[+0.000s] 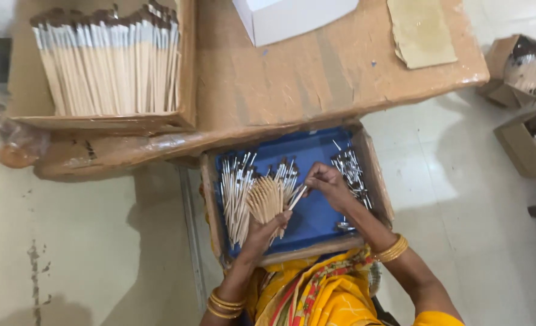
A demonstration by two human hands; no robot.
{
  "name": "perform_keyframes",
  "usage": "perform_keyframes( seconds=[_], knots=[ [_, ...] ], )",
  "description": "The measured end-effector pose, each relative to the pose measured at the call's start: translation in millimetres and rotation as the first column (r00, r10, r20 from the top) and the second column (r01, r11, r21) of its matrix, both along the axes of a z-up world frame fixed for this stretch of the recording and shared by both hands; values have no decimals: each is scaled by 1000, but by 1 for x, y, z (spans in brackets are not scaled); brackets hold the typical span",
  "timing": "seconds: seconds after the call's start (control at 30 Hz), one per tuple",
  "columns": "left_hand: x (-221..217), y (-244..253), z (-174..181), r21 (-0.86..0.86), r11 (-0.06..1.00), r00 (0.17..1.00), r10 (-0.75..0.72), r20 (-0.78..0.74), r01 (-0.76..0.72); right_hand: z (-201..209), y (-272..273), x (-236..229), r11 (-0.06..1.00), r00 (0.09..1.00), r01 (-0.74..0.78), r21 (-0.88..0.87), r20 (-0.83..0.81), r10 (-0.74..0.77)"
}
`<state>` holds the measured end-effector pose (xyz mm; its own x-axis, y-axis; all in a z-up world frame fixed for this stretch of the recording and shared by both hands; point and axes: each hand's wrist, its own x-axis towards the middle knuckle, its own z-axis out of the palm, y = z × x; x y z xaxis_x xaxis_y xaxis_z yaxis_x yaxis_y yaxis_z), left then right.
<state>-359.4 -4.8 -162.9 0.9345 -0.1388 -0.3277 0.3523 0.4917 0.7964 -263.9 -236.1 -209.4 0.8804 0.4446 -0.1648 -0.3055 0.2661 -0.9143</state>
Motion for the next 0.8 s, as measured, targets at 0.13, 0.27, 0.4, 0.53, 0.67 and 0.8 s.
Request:
perform_keyframes(
  seconds=[0.13,0.27,0.4,0.53,0.67,0.8],
  knots=[
    [4,2,9,352,935,999,-47,8,41,0,4,-2,996,996,83,-17,30,-82],
    [2,13,13,759,571,753,-339,564,-312,17,-8,20,902,985,50,-429,172,27],
    [-13,30,-3,799,506,847,-219,483,-325,-16,-48,66,300,92,913,-277,856,509],
    [-22,40,-55,599,795,989,7,150,-97,-50,-70,100,-15,585,656,-754,497,641],
    [-22,38,-49,402,912,990,122,-64,-87,-46,-81,114,113,457,689,-716,551,699],
    [-15,40,-70,619,783,974,183,-136,-61,-25,-72,119,109,532,629,-770,528,662]
  ],
)
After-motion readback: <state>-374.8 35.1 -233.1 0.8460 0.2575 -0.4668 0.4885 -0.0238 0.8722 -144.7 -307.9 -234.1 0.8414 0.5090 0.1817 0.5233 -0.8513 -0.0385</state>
